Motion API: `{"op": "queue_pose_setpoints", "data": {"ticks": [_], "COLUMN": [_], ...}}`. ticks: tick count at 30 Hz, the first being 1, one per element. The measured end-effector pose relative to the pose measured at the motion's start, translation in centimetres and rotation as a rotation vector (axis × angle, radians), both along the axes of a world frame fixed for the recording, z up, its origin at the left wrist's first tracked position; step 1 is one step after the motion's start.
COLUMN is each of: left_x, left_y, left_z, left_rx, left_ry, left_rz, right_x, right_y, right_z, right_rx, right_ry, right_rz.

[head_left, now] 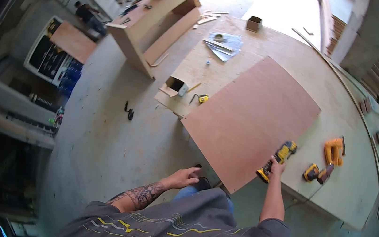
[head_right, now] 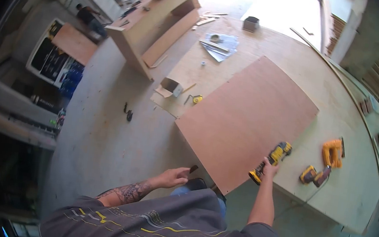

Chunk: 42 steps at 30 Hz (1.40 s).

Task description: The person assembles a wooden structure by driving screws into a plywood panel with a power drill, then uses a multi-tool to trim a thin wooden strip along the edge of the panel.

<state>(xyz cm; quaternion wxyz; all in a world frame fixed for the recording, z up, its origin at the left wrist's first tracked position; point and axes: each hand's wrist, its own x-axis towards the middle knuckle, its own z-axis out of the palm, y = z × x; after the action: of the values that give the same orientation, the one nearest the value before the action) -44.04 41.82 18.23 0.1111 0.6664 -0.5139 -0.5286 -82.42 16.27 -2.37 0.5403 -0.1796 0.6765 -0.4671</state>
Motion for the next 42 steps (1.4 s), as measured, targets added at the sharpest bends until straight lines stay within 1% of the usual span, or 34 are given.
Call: {"op": "queue_pose_setpoints", "data": {"ticks": [1,2,3,4,6,7,8,9,10,11,12,13,14,15,16,18,19,20,21,22,24,26,27,28,29,31,33,34,36,37,38,39,40,42], "left_x": [2.7,5.2,8.4,10.9,15.0,14.2,13.2,12.4,11.9,11.5,11.6,11.8,11.3,10.6,9.7,8.0,8.1,8.3,8.5,8.7,9.1,9.2,9.3,9.2,9.2,8.8,6.4,5.3,3.4,1.8,0.0,-1.4,-2.1,-3.2], "left_y": [4.4,8.9,14.5,19.8,31.8,33.5,35.1,35.7,37.5,40.5,40.8,41.2,40.5,39.7,38.3,34.0,33.1,32.0,31.1,29.9,26.4,23.7,22.5,20.9,19.2,16.2,10.5,8.2,3.7,1.2,-1.1,-2.8,-3.7,-4.7], "left_z": [-1.6,-2.1,-3.4,-3.1,-3.0,0.6,3.4,6.2,7.2,7.2,7.4,7.5,7.4,6.6,6.2,5.1,3.8,2.5,1.7,1.4,1.1,1.0,0.6,-0.1,-0.9,-2.4,-1.5,-2.1,-3.3,-3.1,-2.2,-1.7,-1.8,-1.8], "left_rx": [0.044,0.121,0.252,0.355,0.474,0.693,0.835,0.97,1.002,0.925,0.894,0.857,0.781,0.741,0.685,0.795,0.791,0.755,0.718,0.705,0.635,0.588,0.521,0.445,0.436,0.234,0.21,0.205,0.25,0.242,0.356,0.475,0.474,0.432], "left_ry": [-0.095,-0.29,-0.376,-0.472,-0.745,-0.717,-0.602,-0.478,-0.496,-0.461,-0.436,-0.414,-0.498,-0.524,-0.557,-0.297,-0.294,-0.194,-0.095,-0.09,-0.106,-0.127,-0.16,-0.188,-0.175,-0.287,-0.19,-0.158,0.05,0.074,0.165,0.256,0.277,0.922], "left_rz": [0.094,0.153,0.233,0.262,0.244,0.535,0.809,1.073,1.061,0.916,0.82,0.728,0.356,0.166,-0.018,0.713,0.712,0.811,0.911,0.937,0.939,0.913,0.807,0.701,0.698,0.399,0.446,0.423,0.532,0.516,0.665,0.812,0.799,0.921], "right_x": [-2.1,-3.8,-6.2,-7.5,-10.4,-11.0,-11.6,-11.1,-11.2,-12.3,-12.3,-10.2,-9.4,-7.3,-6.2,-2.0,-0.1,1.1,2.1,3.0,4.3,5.1,5.0,4.7,4.5,5.0,4.2,4.1,4.7,4.7,4.8,5.4,6.1,8.6], "right_y": [-1.0,-2.2,-3.3,-4.2,-6.0,-6.6,-6.5,-6.2,-5.6,-4.7,-3.8,-2.2,-0.8,1.3,4.1,9.2,11.8,13.7,14.4,14.5,14.1,14.1,14.1,13.8,13.8,14.1,14.1,13.9,13.1,13.1,13.2,13.1,13.0,12.9], "right_z": [-1.1,-2.6,-5.4,-6.0,-10.1,-10.3,-10.4,-11.3,-11.7,-11.6,-11.7,-7.9,-7.9,-5.0,-6.7,-5.3,-6.5,-8.7,-9.5,-9.2,-8.7,-9.4,-9.4,-7.7,-5.7,-1.8,1.3,4.1,11.6,13.3,15.1,18.6,22.0,28.7], "right_rx": [0.057,0.125,0.142,0.159,0.18,0.223,0.271,0.294,0.296,0.298,0.351,0.437,0.425,0.371,0.173,0.113,0.148,0.194,0.33,0.326,0.553,0.539,0.52,0.513,0.475,0.437,0.202,0.195,0.237,0.168,0.1,0.051,0.012,-0.042], "right_ry": [0.037,0.14,0.18,0.147,0.209,0.291,0.378,0.371,0.496,0.633,0.727,0.845,1.056,1.095,1.286,1.221,1.164,1.001,0.616,0.613,-0.308,-0.359,-0.406,-0.396,-0.333,-0.252,-0.195,-0.164,-0.003,0.048,0.1,0.173,0.2,0.192], "right_rz": [0.002,-0.041,-0.012,-0.015,-0.043,0.002,0.044,0.056,0.079,0.096,0.041,0.016,-0.032,-0.069,-0.098,-0.03,-0.011,0.053,0.155,0.158,0.143,0.168,0.192,0.19,0.221,0.232,0.33,0.308,0.367,0.401,0.437,0.476,0.538,0.596]}}
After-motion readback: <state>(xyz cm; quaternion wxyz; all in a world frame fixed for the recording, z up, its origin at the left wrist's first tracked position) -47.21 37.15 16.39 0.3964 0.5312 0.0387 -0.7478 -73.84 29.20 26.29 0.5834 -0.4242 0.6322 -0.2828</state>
